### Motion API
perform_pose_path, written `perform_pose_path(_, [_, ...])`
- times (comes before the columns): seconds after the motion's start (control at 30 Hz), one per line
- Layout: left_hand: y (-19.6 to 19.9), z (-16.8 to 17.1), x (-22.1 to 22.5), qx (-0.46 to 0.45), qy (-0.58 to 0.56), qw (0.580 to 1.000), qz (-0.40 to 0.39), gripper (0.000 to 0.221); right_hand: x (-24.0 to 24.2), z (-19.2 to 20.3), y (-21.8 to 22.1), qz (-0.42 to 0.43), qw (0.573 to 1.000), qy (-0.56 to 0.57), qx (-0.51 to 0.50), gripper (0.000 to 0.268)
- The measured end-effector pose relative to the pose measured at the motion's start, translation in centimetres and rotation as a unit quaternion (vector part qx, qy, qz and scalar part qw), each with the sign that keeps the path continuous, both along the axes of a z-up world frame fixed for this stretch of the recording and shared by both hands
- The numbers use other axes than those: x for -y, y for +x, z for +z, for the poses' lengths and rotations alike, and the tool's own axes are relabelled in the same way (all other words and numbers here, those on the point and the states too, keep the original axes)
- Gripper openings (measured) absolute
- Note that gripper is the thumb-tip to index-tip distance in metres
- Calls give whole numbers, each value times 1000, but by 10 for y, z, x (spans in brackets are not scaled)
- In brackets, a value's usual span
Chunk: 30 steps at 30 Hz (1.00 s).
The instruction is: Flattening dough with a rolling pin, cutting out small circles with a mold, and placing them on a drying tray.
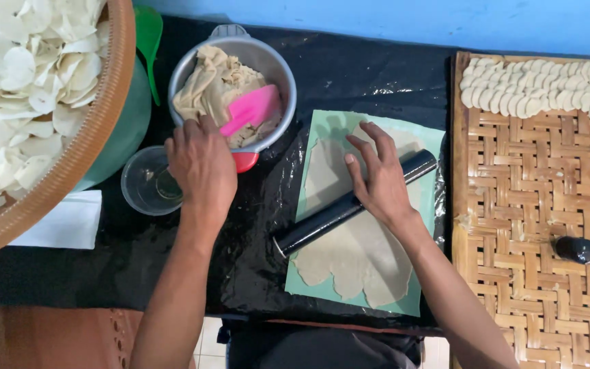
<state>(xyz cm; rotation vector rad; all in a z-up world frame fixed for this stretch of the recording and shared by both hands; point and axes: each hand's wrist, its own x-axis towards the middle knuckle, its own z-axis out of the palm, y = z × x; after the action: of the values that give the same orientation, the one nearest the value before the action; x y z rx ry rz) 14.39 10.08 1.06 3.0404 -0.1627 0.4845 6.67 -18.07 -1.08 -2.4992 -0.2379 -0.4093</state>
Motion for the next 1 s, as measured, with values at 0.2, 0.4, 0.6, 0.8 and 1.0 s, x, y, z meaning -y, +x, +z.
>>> perform_pose_path(0.2, [-6, 59, 11, -90, -54, 994, -16, 23, -40, 10, 21, 31, 997, 74, -22, 35])
perform_pose_path(0.4, [7, 86, 24, -179, 64, 981, 25, 13, -67, -3, 62, 30, 972, 221, -77, 49])
perform_pose_path(0.6, [37, 80, 47, -158, 87, 984, -11, 14, -79, -49, 97, 0, 965, 252, -74, 67])
perform_pose_path(0.8, [57, 70, 58, -168, 81, 982, -40, 14, -83, -44, 102, 16, 949, 301, -96, 63])
perform_pose_path(1.0, [52, 29, 31, -103, 24, 991, -79, 18, -82, -39, 102, 28, 950, 290, -108, 61])
